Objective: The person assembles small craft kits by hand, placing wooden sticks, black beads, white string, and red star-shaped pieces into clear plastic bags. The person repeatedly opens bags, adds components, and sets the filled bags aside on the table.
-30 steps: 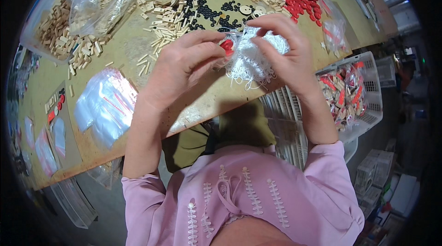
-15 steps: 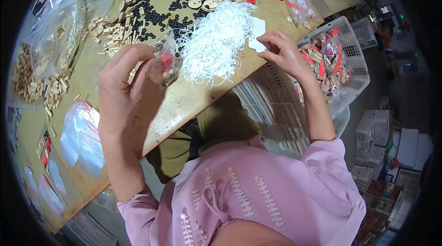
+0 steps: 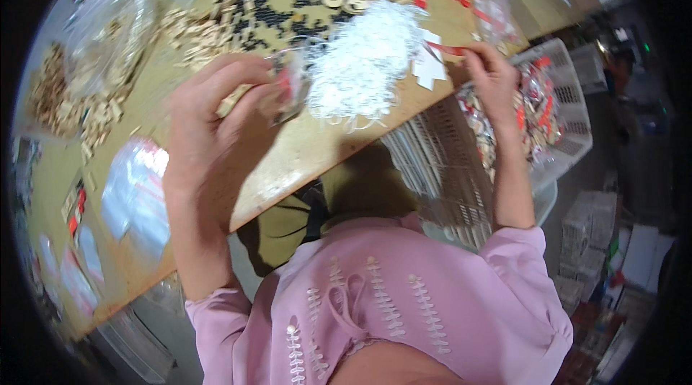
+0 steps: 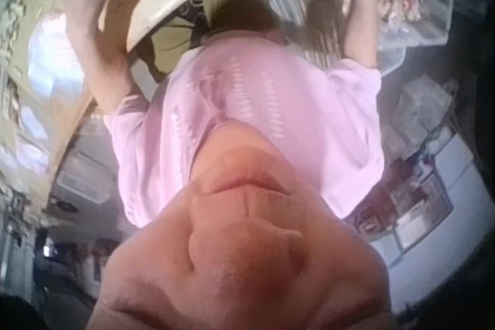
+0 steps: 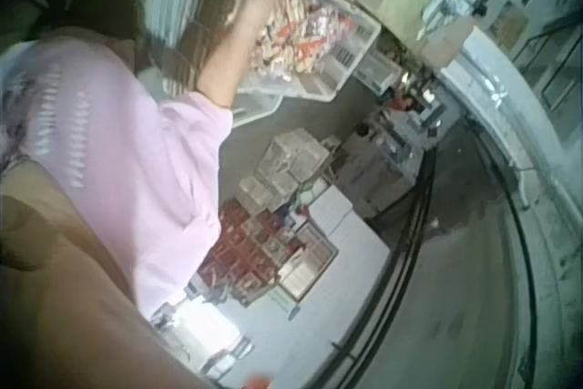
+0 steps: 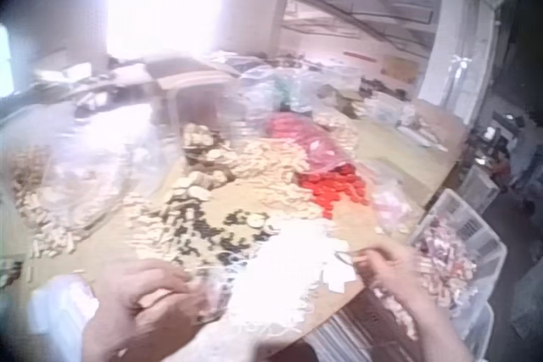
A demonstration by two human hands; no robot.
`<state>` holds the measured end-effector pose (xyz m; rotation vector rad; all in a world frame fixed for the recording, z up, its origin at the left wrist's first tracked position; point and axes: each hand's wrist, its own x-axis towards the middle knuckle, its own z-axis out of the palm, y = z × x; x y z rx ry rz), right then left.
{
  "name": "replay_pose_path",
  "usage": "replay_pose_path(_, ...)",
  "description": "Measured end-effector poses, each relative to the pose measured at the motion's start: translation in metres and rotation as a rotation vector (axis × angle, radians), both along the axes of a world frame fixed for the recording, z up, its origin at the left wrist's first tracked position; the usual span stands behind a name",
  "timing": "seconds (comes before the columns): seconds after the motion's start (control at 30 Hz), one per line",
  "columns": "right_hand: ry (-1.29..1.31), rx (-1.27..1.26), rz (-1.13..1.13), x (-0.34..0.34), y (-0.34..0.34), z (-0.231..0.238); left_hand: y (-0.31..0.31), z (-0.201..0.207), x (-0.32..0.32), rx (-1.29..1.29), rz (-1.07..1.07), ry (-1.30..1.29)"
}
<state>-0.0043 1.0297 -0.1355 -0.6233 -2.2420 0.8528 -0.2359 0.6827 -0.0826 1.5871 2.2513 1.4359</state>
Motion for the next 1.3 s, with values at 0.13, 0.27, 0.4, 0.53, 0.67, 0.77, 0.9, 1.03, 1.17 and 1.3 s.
replay_pose_path(0.13, 0.227, -0.075, 0.111, -0.017, -0.029, 0.051, 0.002, -0.009, -0.013, 0.063, -0.161, 0.040)
replay_pose_path(0.27, 0.269, -0.181, 0.423, -0.049, -0.083, 0.095, 0.002, -0.016, -0.015, 0.087, -0.247, 0.075)
replay_pose_path(0.4, 0.218, -0.201, 0.592, -0.083, -0.117, 0.100, 0.000, -0.015, -0.012, 0.101, -0.262, 0.042)
replay_pose_path(0.53, 0.165, -0.031, 0.653, -0.098, -0.125, 0.100, 0.000, -0.017, -0.011, 0.127, -0.287, 0.058)
replay_pose_path(0.67, 0.156, 0.117, 0.674, -0.101, -0.130, 0.101, -0.002, -0.015, -0.009, 0.153, -0.290, 0.076)
replay_pose_path(0.77, 0.233, 0.123, 0.675, -0.102, -0.128, 0.099, -0.003, -0.015, -0.011, 0.157, -0.290, 0.094)
replay_pose_path(0.9, 0.166, 0.152, 0.701, -0.102, -0.130, 0.098, -0.004, -0.013, -0.011, 0.157, -0.287, 0.093)
replay_pose_path(1.03, 0.004, 0.058, 0.769, -0.097, -0.125, 0.106, -0.003, -0.014, -0.014, 0.154, -0.296, 0.088)
replay_pose_path(1.17, -0.178, -0.068, 0.803, -0.105, -0.132, 0.112, -0.004, -0.012, -0.011, 0.137, -0.295, 0.104)
replay_pose_path(1.3, -0.324, -0.025, 0.793, -0.115, -0.148, 0.108, -0.003, -0.011, -0.010, 0.196, -0.271, 0.165)
